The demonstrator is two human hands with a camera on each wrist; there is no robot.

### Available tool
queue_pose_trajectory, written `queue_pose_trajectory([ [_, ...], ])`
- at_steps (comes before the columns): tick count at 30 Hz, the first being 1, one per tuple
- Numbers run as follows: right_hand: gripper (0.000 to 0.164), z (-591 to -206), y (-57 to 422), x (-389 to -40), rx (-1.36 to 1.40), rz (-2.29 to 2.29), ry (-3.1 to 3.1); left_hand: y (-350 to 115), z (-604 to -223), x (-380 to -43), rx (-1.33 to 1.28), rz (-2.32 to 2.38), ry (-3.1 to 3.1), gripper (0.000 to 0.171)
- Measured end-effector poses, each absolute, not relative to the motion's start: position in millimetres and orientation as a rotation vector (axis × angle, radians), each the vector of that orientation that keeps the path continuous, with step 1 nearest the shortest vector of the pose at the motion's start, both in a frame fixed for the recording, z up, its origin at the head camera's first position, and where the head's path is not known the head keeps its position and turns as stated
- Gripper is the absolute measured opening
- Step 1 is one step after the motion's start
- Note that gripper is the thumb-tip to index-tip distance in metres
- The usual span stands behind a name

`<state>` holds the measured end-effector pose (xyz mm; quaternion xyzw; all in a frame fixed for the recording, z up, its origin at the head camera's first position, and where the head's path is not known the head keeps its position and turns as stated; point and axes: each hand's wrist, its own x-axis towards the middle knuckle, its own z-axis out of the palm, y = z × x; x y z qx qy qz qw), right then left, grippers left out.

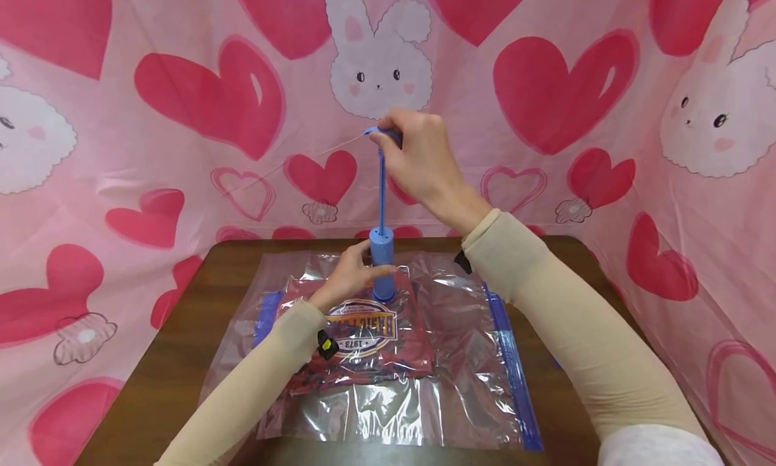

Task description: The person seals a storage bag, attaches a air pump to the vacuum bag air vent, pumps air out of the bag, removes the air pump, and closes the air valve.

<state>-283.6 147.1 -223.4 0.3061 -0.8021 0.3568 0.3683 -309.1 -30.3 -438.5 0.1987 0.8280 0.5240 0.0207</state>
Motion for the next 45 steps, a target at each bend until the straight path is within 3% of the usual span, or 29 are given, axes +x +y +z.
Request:
queue_pose_trajectory([
  [4,0.012,-235,146,-284,0.8,0.87,-2.077,-29,-438,-312,0.628,1.626,2.576,0.05],
  [11,0.013,-317,140,-295,0.845,0.811,-2.366,-29,-438,-314,0.657,1.658,2.564,0.046],
  [14,0.015,-335,141,-296,0.825,0.81,-2.444,-28,-439,-315,0.668,1.639,2.571,0.045],
  [20,0.012,-323,140,-299,0.856,0.883,-2.359,-29,-439,-314,0.637,1.64,2.574,0.046],
  [34,0.014,-226,144,-287,0.804,0.942,-2.086,-28,-439,-310,0.625,1.625,2.561,0.047],
  [38,0.015,-235,143,-287,0.81,0.87,-2.11,-28,-437,-311,0.636,1.626,2.578,0.048],
  [45,0.014,-311,141,-297,0.845,0.771,-2.425,-26,-439,-312,0.631,1.662,2.547,0.049],
])
